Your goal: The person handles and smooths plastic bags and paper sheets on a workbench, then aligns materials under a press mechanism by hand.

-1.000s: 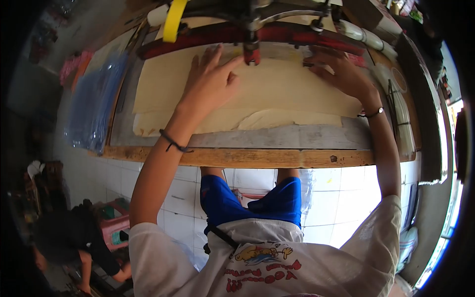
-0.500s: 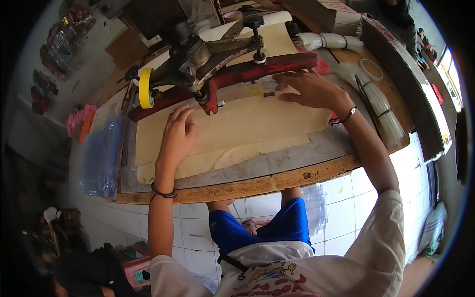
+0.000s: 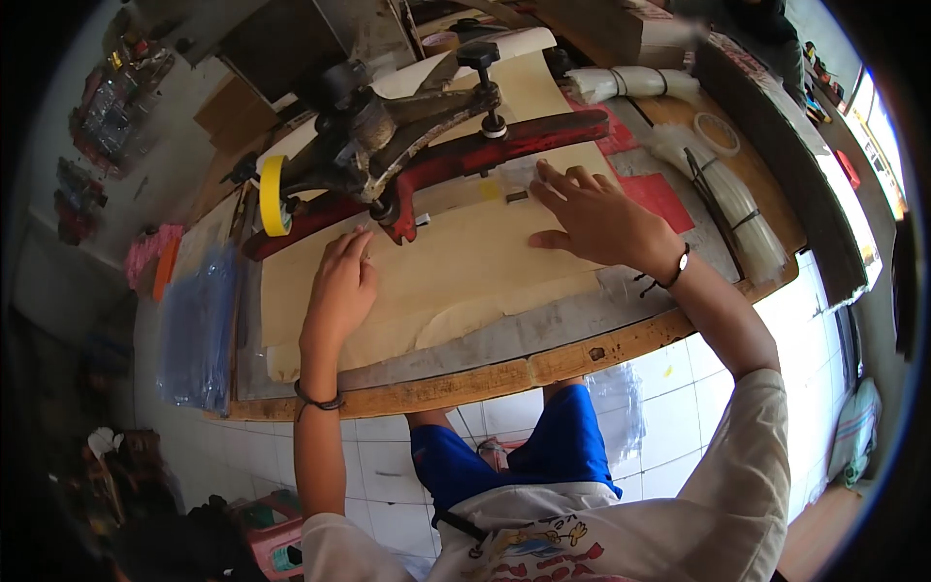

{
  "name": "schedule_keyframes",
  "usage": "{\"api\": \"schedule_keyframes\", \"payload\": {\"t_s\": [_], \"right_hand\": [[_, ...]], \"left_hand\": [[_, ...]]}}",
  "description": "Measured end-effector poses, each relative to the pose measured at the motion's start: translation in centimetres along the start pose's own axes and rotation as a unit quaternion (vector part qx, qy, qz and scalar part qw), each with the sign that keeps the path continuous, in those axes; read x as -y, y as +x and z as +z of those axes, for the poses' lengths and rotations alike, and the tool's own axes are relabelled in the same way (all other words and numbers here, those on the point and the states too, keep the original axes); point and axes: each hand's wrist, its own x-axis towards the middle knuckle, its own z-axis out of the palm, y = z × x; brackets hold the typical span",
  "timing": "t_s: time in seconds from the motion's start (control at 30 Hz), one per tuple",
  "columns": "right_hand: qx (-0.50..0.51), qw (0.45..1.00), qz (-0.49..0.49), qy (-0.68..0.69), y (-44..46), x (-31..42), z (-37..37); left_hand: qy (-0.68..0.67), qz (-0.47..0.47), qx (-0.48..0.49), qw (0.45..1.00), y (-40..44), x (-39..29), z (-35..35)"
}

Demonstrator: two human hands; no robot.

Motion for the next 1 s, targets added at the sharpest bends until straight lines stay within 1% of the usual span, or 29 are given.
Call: {"api": "schedule_keyframes", "payload": {"t_s": [0.1,0.2,0.3,0.4,0.5,0.6,0.7,0.8,0.9,1.0], "right_hand": [[-0.018,0.997,0.034,-0.062,-0.4,0.7,0.2],[-0.026,0.999,0.006,-0.037,-0.4,0.1,0.4],[-0.097,0.993,-0.045,-0.040,-0.3,-0.7,1.5],[-0.055,0.998,-0.013,-0.008,-0.5,0.0,0.5],[-0.045,0.999,-0.020,-0.003,-0.5,-0.1,0.4],[-0.057,0.998,-0.014,-0.013,-0.5,-0.3,1.0],[-0.062,0.997,-0.002,-0.054,-0.7,0.1,0.8],[-0.068,0.997,-0.021,-0.020,-0.5,-0.5,0.9],[-0.058,0.998,-0.017,-0.002,-0.4,-0.4,0.7],[-0.071,0.997,-0.018,-0.002,-0.3,-0.6,1.1]], "left_hand": [[0.018,-0.019,0.024,0.999,0.0,-0.5,-0.4],[0.013,-0.017,0.038,0.999,0.1,-0.7,-0.8],[0.017,-0.008,0.047,0.999,0.4,0.0,-0.8],[0.016,0.001,0.037,0.999,0.4,0.0,-0.9],[0.013,0.004,0.029,0.999,0.5,0.4,-0.9],[0.000,0.002,0.023,1.000,0.6,0.1,-1.1],[0.008,0.008,0.018,1.000,0.6,0.1,-0.9],[-0.014,0.010,0.020,1.000,0.5,-0.1,-1.1],[-0.006,0.028,0.020,0.999,0.6,0.3,-1.1],[0.017,0.013,0.025,0.999,0.7,0.2,-1.1]]}}
